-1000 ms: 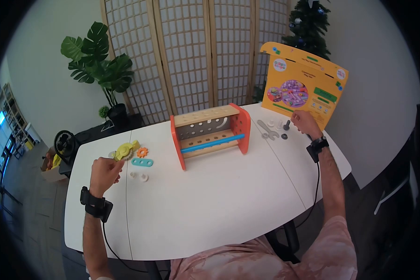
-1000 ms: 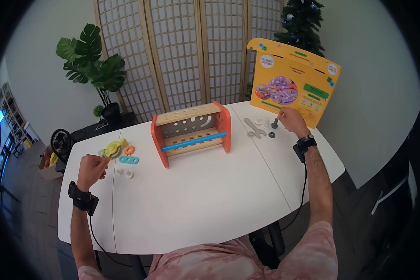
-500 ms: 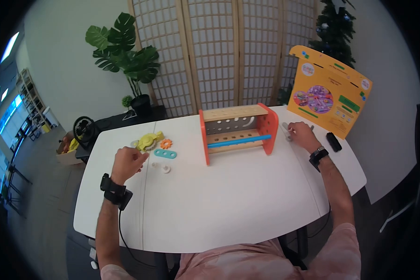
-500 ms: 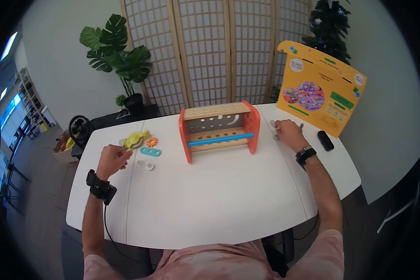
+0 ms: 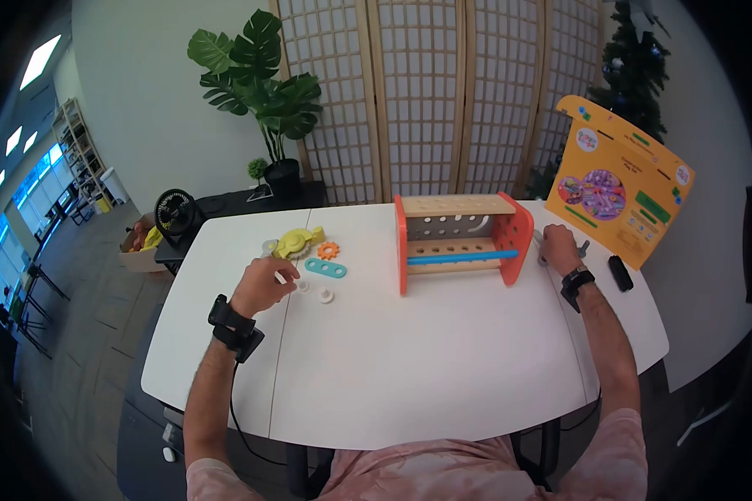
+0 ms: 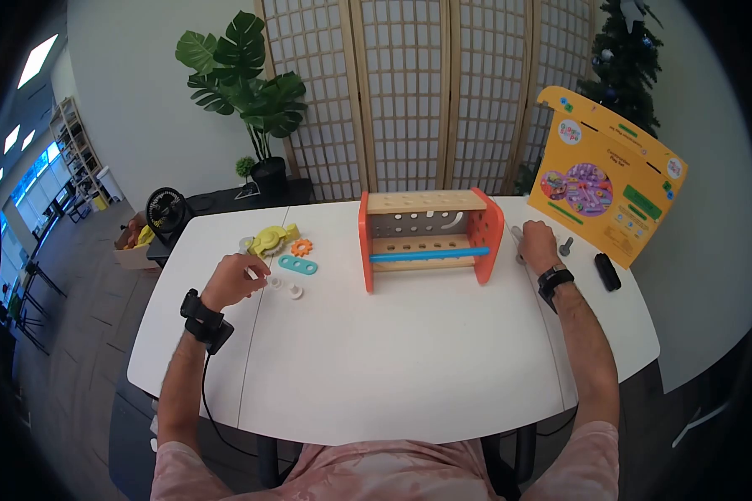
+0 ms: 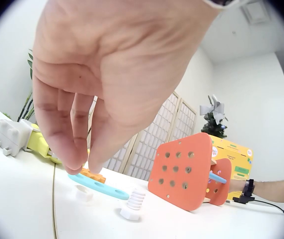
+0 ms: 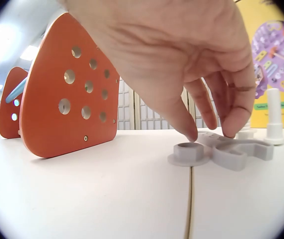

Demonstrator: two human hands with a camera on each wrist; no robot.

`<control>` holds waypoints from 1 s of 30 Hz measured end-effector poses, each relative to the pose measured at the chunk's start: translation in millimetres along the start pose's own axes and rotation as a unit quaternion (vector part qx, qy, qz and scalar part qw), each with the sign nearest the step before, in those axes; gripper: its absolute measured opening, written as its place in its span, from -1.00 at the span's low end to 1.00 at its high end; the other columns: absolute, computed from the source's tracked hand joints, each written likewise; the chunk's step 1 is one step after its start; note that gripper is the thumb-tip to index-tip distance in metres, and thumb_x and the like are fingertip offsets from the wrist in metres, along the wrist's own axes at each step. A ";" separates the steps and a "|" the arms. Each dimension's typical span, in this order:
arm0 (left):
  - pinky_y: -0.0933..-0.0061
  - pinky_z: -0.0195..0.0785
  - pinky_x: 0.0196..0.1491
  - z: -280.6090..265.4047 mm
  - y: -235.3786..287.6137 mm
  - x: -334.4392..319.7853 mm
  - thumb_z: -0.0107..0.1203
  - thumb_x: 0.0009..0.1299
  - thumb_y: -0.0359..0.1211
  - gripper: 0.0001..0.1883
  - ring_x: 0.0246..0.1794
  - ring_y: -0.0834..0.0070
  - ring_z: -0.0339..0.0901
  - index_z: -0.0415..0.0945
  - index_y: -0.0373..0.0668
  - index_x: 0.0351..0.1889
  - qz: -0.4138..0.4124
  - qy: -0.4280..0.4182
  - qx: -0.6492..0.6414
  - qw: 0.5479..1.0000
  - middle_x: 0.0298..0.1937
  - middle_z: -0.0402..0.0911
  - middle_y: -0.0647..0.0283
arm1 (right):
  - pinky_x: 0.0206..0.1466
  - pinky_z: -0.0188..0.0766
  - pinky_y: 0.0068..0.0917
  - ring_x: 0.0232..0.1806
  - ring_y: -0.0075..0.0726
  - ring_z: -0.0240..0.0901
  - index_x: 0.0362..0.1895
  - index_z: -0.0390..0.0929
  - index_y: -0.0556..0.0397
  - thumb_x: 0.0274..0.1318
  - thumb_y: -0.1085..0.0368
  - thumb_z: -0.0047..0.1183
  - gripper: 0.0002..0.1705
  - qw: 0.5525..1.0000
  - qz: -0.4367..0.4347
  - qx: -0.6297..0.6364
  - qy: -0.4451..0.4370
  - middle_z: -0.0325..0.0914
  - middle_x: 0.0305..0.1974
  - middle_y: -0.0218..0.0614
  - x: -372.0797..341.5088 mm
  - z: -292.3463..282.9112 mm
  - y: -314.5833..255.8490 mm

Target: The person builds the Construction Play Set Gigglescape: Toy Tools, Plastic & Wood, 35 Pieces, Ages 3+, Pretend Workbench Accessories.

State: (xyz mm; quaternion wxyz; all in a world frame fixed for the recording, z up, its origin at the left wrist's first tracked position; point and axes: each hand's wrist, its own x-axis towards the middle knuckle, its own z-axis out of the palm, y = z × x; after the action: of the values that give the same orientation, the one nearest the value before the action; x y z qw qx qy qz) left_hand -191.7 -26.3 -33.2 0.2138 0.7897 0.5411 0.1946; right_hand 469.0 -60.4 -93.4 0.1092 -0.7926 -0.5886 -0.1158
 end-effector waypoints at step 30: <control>0.64 0.59 -0.09 9.2 52.0 -17.9 0.54 0.41 -0.45 -0.70 -0.22 0.73 0.73 0.79 -0.27 0.07 0.066 -0.025 -0.290 0.954 -0.21 0.83 0.35 | -0.23 0.55 -0.40 -0.41 -0.30 0.66 -0.24 0.56 0.16 0.06 0.47 0.44 -0.73 0.940 -0.104 0.294 0.139 0.67 -0.40 -0.17 -98.6 -192.7 -50.1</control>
State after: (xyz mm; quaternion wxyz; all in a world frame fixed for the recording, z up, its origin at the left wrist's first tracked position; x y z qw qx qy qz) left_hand -152.7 -61.0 -13.7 0.4339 0.7323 0.4026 0.3369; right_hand 382.7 -195.3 60.5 0.4054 -0.6357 -0.6544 -0.0574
